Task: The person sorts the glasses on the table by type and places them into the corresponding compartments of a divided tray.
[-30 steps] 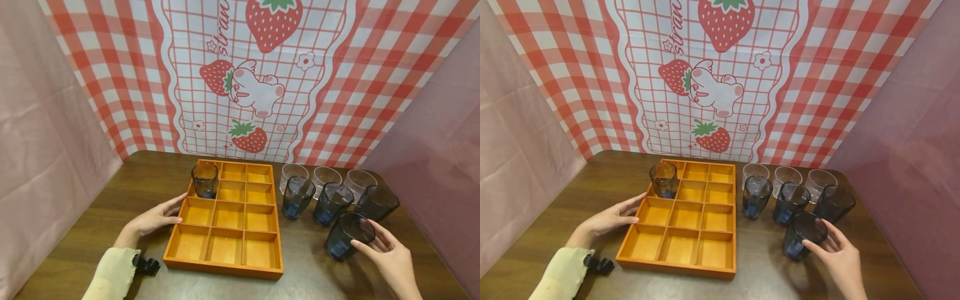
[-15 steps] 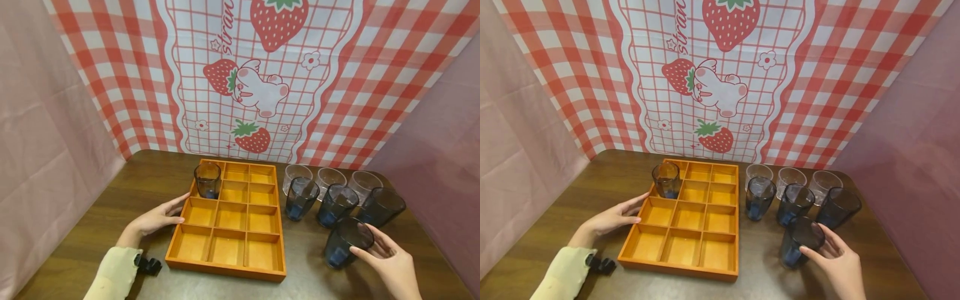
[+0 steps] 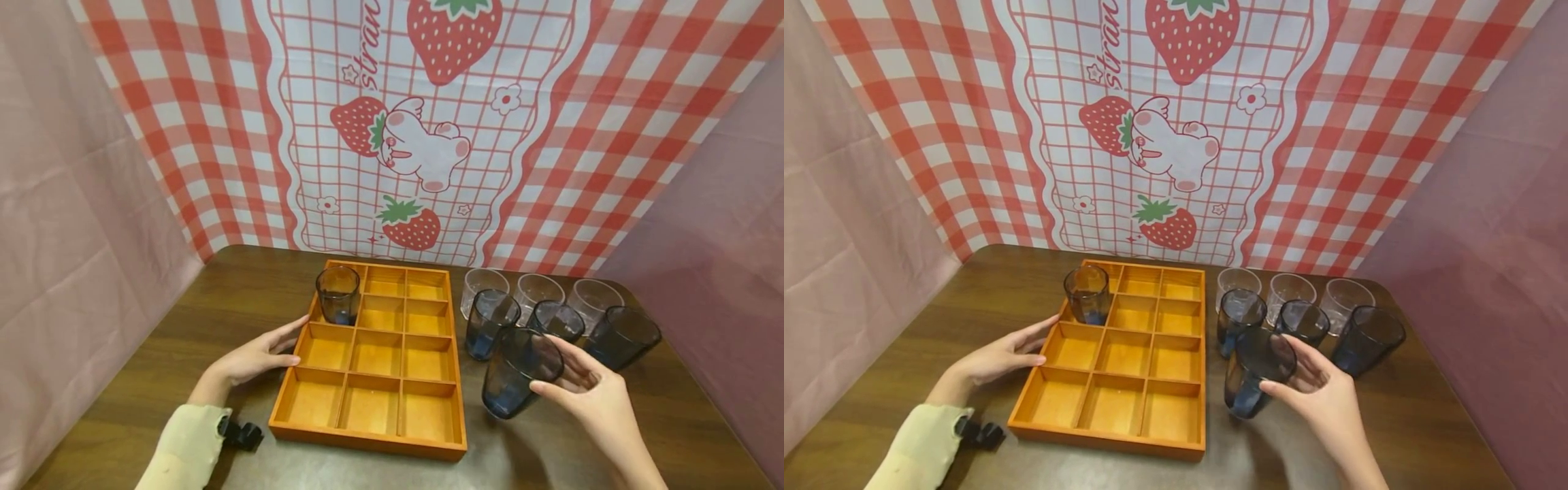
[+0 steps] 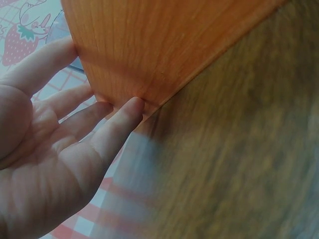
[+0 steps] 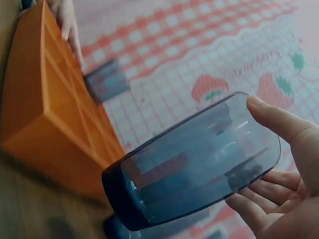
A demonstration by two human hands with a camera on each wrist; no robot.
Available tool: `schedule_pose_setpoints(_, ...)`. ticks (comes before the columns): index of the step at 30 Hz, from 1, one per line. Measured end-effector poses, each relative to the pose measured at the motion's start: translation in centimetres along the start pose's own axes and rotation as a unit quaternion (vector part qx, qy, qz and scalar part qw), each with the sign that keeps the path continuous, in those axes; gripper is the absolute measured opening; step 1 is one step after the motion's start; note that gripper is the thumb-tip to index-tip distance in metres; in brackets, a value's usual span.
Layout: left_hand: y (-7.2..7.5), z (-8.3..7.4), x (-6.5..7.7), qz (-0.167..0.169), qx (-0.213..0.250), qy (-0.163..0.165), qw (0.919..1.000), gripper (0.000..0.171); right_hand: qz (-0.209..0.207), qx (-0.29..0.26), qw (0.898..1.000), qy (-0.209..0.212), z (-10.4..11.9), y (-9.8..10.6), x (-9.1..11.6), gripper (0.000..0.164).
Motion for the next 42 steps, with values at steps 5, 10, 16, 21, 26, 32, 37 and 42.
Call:
schedule_pose_setpoints(5,0.0,0.0,0.1,0.001,0.001,-0.001,1.0,0.078,0.016,0.014,1.0,0.004,2.0,-2.1,-1.3,0.065)
schedule_pose_setpoints(10,-0.1,-0.2,0.1,0.004,0.0,-0.007,1.0,0.078,0.041,-0.001,0.999,0.013,3.4,-4.3,-2.5,0.066)
schedule_pose_setpoints(16,0.0,-0.2,0.1,0.001,0.001,-0.007,1.0,0.078,0.06,-0.021,0.998,-0.007,4.0,-6.8,-4.1,0.066)
schedule_pose_setpoints(21,0.0,-0.2,0.1,-0.001,-0.003,-0.007,1.0,0.077,0.076,-0.008,0.996,-0.036,4.0,-8.9,-5.6,0.068)
schedule_pose_setpoints(26,0.1,-0.1,0.0,0.001,-0.004,-0.003,1.0,0.078,0.089,-0.036,0.994,-0.042,4.2,-10.9,-7.1,0.07)
schedule_pose_setpoints(32,0.1,-0.2,0.0,0.0,0.0,-0.004,1.0,0.079,0.096,-0.05,0.993,-0.038,4.0,-13.0,-8.8,0.067)
schedule_pose_setpoints(37,0.2,-0.2,0.1,0.0,-0.002,-0.007,1.0,0.078,0.097,-0.053,0.993,-0.044,3.7,-14.8,-10.3,0.069)
schedule_pose_setpoints(42,0.2,0.0,0.0,0.0,-0.005,-0.011,0.9999,0.077,0.095,-0.044,0.993,-0.051,3.6,-16.3,-11.4,0.072)
Point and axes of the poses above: each hand's wrist, its own x-axis away from the middle knuckle, its own y-axis out of the back of the hand, z = x × y, the point moved 9 cm from there along -x, towards the middle knuckle
